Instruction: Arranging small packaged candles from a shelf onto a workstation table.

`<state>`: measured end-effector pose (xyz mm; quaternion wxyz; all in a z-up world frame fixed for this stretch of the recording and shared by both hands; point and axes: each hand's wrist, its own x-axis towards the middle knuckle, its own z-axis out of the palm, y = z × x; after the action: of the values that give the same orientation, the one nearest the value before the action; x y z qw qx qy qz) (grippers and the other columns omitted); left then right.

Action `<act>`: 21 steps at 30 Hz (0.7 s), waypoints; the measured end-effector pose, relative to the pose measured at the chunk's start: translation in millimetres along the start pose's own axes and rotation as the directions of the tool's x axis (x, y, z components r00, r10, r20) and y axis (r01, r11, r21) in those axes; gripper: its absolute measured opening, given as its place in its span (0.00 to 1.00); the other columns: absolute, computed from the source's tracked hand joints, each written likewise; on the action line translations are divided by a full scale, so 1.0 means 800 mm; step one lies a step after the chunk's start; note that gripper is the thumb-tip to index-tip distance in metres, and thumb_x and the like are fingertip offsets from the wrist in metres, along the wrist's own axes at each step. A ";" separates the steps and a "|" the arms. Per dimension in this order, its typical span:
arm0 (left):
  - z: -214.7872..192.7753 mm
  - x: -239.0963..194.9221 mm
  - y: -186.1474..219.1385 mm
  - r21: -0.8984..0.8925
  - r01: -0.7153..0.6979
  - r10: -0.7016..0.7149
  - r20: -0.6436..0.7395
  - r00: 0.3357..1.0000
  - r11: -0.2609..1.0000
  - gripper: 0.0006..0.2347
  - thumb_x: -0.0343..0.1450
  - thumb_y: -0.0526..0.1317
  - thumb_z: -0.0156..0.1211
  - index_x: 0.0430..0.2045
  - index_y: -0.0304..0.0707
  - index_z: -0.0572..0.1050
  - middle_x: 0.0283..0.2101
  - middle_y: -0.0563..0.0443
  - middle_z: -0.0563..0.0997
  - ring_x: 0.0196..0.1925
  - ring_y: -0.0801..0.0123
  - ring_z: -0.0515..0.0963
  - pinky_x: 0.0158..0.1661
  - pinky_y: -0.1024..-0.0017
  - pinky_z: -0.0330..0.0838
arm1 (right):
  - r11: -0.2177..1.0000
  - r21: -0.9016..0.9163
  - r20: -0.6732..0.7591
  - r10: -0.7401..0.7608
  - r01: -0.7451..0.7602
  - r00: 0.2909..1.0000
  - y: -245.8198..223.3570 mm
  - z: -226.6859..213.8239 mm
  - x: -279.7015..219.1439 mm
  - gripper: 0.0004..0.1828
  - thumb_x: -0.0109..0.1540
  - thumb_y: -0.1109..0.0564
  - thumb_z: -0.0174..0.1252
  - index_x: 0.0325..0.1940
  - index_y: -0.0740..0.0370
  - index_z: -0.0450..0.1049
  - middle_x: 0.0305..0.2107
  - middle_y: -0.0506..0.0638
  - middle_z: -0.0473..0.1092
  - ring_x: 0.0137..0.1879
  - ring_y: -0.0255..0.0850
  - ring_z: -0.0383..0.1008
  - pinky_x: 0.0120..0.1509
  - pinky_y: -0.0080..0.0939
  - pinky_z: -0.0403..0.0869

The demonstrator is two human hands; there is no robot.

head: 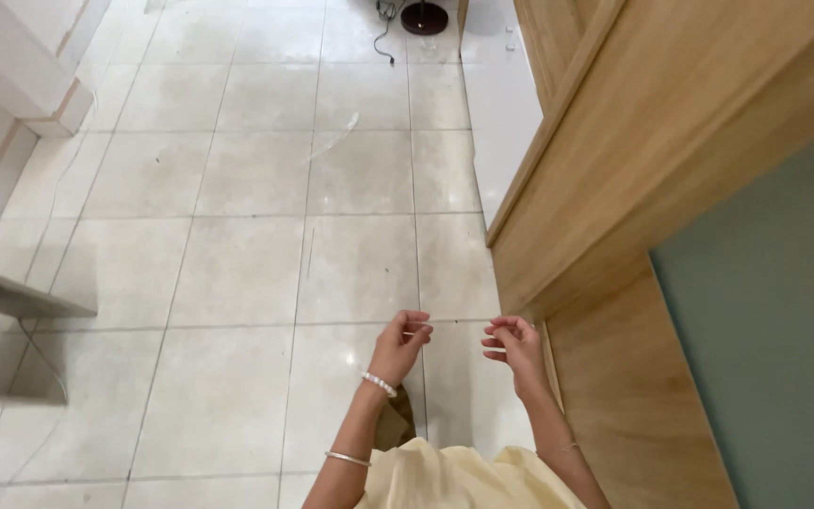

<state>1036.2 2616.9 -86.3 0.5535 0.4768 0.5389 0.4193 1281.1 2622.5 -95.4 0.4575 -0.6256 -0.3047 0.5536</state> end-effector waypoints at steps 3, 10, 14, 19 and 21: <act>-0.019 0.096 0.062 0.127 -0.030 0.021 0.070 0.997 0.991 0.10 0.72 0.38 0.61 0.46 0.37 0.76 0.38 0.51 0.84 0.37 0.72 0.82 0.39 0.73 0.77 | 1.000 0.002 -0.055 0.023 -0.023 0.998 -0.037 0.037 0.091 0.09 0.64 0.62 0.52 0.47 0.66 0.73 0.38 0.55 0.76 0.39 0.42 0.79 0.40 0.43 0.80; -0.029 0.334 0.077 0.158 -0.054 0.022 0.200 0.980 0.986 0.10 0.72 0.38 0.61 0.46 0.37 0.76 0.37 0.49 0.85 0.36 0.72 0.81 0.39 0.72 0.78 | 0.997 0.075 -0.061 -0.017 0.022 0.998 -0.157 0.100 0.254 0.10 0.65 0.61 0.54 0.48 0.66 0.73 0.38 0.55 0.77 0.39 0.41 0.79 0.41 0.42 0.80; -0.015 0.461 0.096 0.143 0.004 -0.040 0.250 0.967 0.990 0.13 0.72 0.38 0.60 0.51 0.39 0.73 0.39 0.49 0.84 0.36 0.72 0.82 0.38 0.72 0.78 | 0.999 0.023 -0.096 0.029 -0.027 0.995 -0.182 0.105 0.387 0.10 0.65 0.59 0.54 0.49 0.66 0.73 0.38 0.55 0.77 0.40 0.41 0.80 0.42 0.42 0.80; -0.013 0.619 0.162 0.185 0.059 -0.088 0.151 0.985 0.981 0.18 0.71 0.38 0.61 0.56 0.42 0.68 0.39 0.48 0.84 0.33 0.67 0.80 0.35 0.69 0.76 | 0.999 -0.022 -0.060 0.027 -0.028 0.998 -0.250 0.111 0.577 0.11 0.64 0.60 0.54 0.50 0.66 0.73 0.38 0.55 0.76 0.39 0.41 0.79 0.42 0.41 0.80; -0.013 0.689 0.178 0.188 0.019 -0.044 0.127 0.991 0.982 0.16 0.72 0.39 0.60 0.54 0.41 0.69 0.41 0.50 0.84 0.36 0.69 0.82 0.38 0.71 0.78 | 0.999 -0.053 -0.023 -0.004 0.003 1.000 -0.291 0.117 0.646 0.11 0.64 0.60 0.54 0.50 0.66 0.73 0.38 0.54 0.76 0.39 0.40 0.78 0.41 0.41 0.80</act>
<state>1070.2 3184.0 -54.8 0.5470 0.5444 0.5459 0.3261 1323.6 3195.6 -94.9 0.4454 -0.6433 -0.3149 0.5373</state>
